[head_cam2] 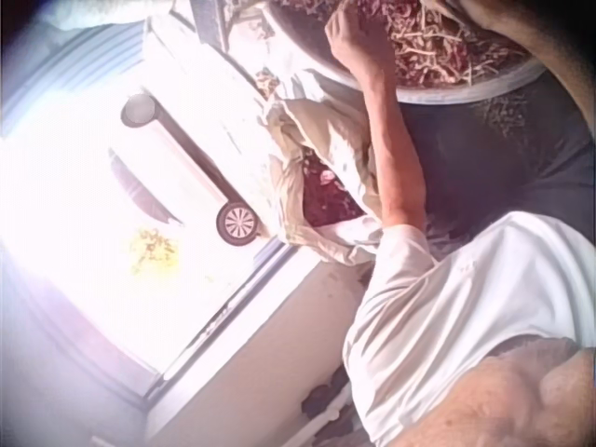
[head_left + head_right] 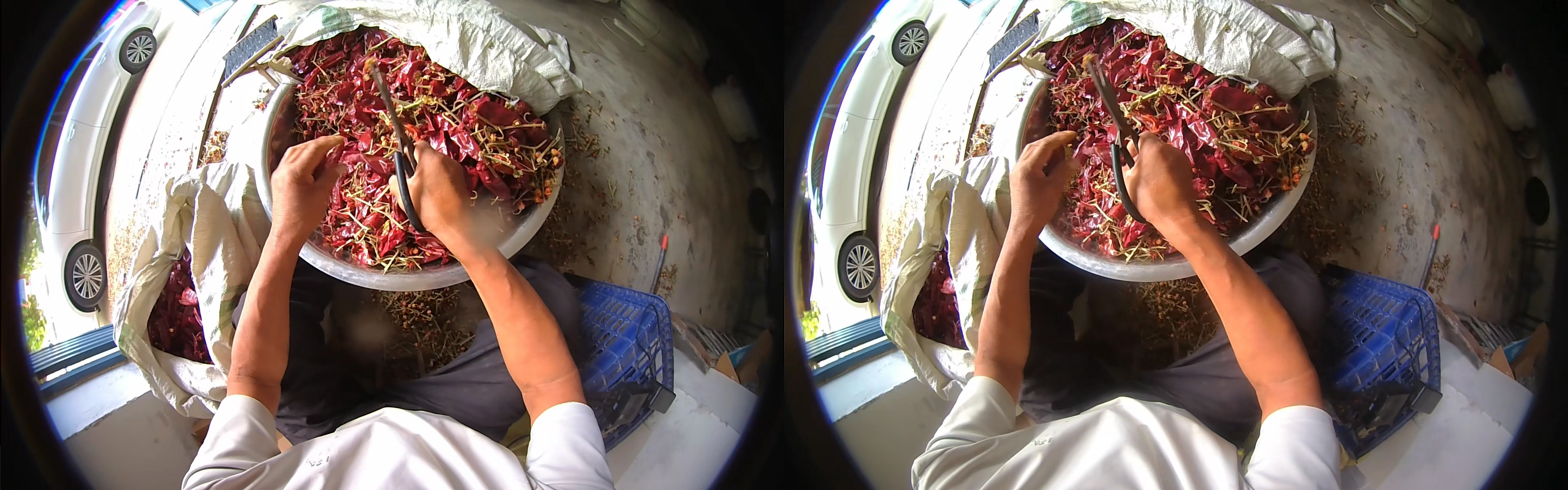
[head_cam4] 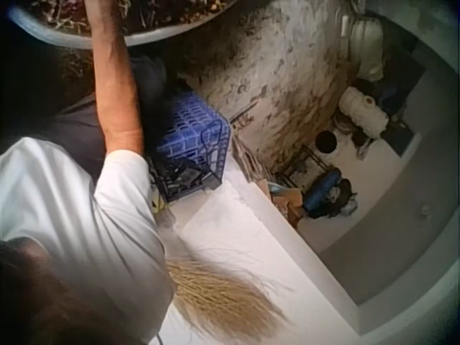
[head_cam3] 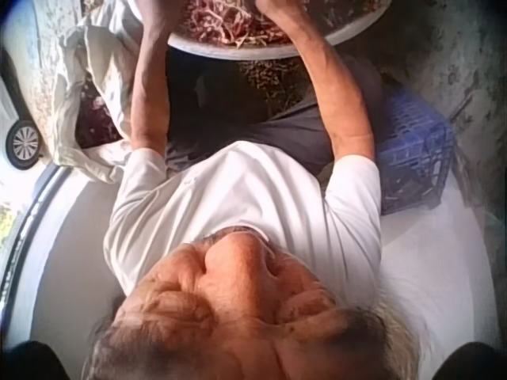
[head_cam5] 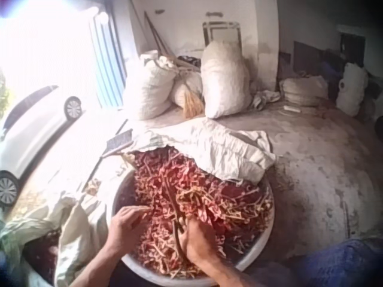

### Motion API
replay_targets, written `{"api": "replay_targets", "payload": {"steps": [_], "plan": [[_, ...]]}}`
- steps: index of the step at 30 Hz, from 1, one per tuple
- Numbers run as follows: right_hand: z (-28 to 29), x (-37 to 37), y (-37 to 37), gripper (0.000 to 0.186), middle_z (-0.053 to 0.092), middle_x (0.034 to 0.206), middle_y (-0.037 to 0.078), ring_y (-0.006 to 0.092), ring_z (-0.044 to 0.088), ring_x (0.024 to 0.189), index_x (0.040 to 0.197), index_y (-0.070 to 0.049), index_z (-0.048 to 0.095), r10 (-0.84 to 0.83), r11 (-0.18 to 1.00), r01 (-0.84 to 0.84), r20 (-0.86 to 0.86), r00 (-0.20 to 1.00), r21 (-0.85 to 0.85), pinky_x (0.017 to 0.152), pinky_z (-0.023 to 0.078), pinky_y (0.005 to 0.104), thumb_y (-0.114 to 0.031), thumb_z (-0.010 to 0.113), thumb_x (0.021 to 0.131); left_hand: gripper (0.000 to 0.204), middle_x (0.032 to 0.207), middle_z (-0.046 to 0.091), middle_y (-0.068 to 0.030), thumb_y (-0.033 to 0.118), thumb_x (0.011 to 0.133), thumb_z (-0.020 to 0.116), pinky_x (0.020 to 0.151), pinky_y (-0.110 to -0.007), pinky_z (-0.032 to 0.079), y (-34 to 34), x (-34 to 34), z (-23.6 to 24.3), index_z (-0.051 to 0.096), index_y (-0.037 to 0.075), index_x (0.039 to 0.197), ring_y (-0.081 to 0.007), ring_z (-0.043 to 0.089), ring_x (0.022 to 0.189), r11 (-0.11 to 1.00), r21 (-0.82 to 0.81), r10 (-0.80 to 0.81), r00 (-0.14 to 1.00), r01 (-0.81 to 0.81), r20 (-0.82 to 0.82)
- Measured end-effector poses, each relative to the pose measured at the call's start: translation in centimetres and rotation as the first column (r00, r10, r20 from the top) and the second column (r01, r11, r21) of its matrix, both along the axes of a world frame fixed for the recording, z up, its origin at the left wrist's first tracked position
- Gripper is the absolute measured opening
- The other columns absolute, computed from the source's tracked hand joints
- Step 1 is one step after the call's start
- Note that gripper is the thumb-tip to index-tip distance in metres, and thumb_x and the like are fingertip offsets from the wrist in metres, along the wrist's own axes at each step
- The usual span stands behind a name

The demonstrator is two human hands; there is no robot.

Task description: The person sits on the floor and uses scissors to trim the stems off dried red chili peppers. They pick peppers from a large white bowl, cut the stems, and drop the trimmed peppers into a sack beside them.

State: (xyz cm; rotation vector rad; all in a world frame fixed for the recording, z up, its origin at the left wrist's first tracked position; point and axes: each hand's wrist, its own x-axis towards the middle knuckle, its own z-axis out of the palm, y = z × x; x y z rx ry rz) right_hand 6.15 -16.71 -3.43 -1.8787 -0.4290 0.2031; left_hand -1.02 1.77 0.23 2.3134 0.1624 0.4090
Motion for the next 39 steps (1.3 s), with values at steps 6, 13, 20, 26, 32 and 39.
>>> {"api": "replay_targets", "payload": {"steps": [6, 13, 20, 26, 32, 39], "plan": [[0.1, -0.5, -0.3, 0.022, 0.05, 0.059, -0.001, 0.0077, 0.048, 0.049, 0.08, -0.007, 0.057, 0.187, 0.971, -0.16, -0.151, 0.971, 0.178, 0.046, 0.039, 0.0247, -0.024, 0.06, 0.094, 0.031, 0.097, 0.069, -0.0158, 0.006, 0.086, 0.07, 0.081, -0.033, 0.052, -1.2, -0.2, 0.8, 0.065, 0.002, 0.117, -0.0206, 0.067, 0.087, 0.931, -0.151, -0.364, 0.871, 0.332, -0.33], [2.7, 0.3, -0.8, 0.043, 0.06, 0.059, 0.006, 0.0144, 0.057, 0.054, 0.073, -0.003, 0.061, 0.193, 0.977, -0.149, -0.338, 0.921, 0.152, 0.052, 0.045, 0.0302, -0.043, 0.073, 0.087, 0.019, 0.083, 0.059, 0.0009, 0.011, 0.095, 0.066, 0.068, -0.025, 0.047, 0.2, 0.0, -0.2, 0.062, 0.001, 0.11, -0.008, 0.054, 0.074, 0.9, -0.433, -0.153, 0.966, 0.05, -0.208], [3.3, -1.4, -0.4, 0.071, 0.054, 0.057, 0.008, 0.0217, 0.057, 0.055, 0.075, -0.002, 0.055, 0.287, 0.91, -0.307, -0.112, 0.951, -0.278, 0.053, 0.045, 0.0403, -0.072, 0.064, 0.082, 0.016, 0.082, 0.058, 0.0048, 0.016, 0.098, 0.064, 0.055, -0.016, 0.038, 1.0, 0.4, 0.0, 0.061, 0.006, 0.111, 0.0, 0.049, 0.069, 0.705, -0.677, 0.121, 0.977, -0.21, -0.177], [2.2, -2.2, 0.2, 0.074, 0.069, 0.088, 0.026, 0.0426, 0.069, 0.088, 0.089, 0.003, 0.061, 0.235, 0.847, -0.206, -0.003, 0.972, -0.491, 0.079, 0.054, 0.0479, -0.069, 0.07, 0.075, 0.014, 0.083, 0.06, 0.0042, 0.017, 0.099, 0.063, 0.057, -0.017, 0.04, 1.3, 0.5, -0.5, 0.063, 0.004, 0.105, -0.001, 0.051, 0.072, 0.742, -0.649, 0.055, 0.98, -0.17, -0.194], [4.6, -2.6, -0.2, 0.067, 0.064, 0.074, 0.028, 0.0409, 0.069, 0.077, 0.079, 0.003, 0.06, 0.202, 0.85, -0.142, 0.064, 0.977, -0.507, 0.068, 0.053, 0.0494, -0.064, 0.069, 0.08, 0.012, 0.08, 0.058, 0.0057, 0.015, 0.098, 0.063, 0.055, -0.018, 0.038, 1.0, 0.1, 0.6, 0.063, 0.004, 0.1, -0.0008, 0.048, 0.066, 0.735, -0.658, 0.037, 0.978, -0.164, -0.203], [5.2, -1.3, -1.1, 0.074, 0.055, 0.056, 0.016, 0.0287, 0.061, 0.057, 0.072, 0.004, 0.06, 0.518, 0.823, -0.565, -0.33, 0.789, -0.058, 0.059, 0.046, 0.045, -0.067, 0.053, 0.091, 0.011, 0.074, 0.053, 0.0064, 0.015, 0.097, 0.063, 0.05, -0.019, 0.034, 2.2, -0.3, 0.4, 0.059, 0.008, 0.09, -0.0017, 0.042, 0.058, 0.738, -0.672, -0.048, 0.989, -0.058, -0.139]]}}
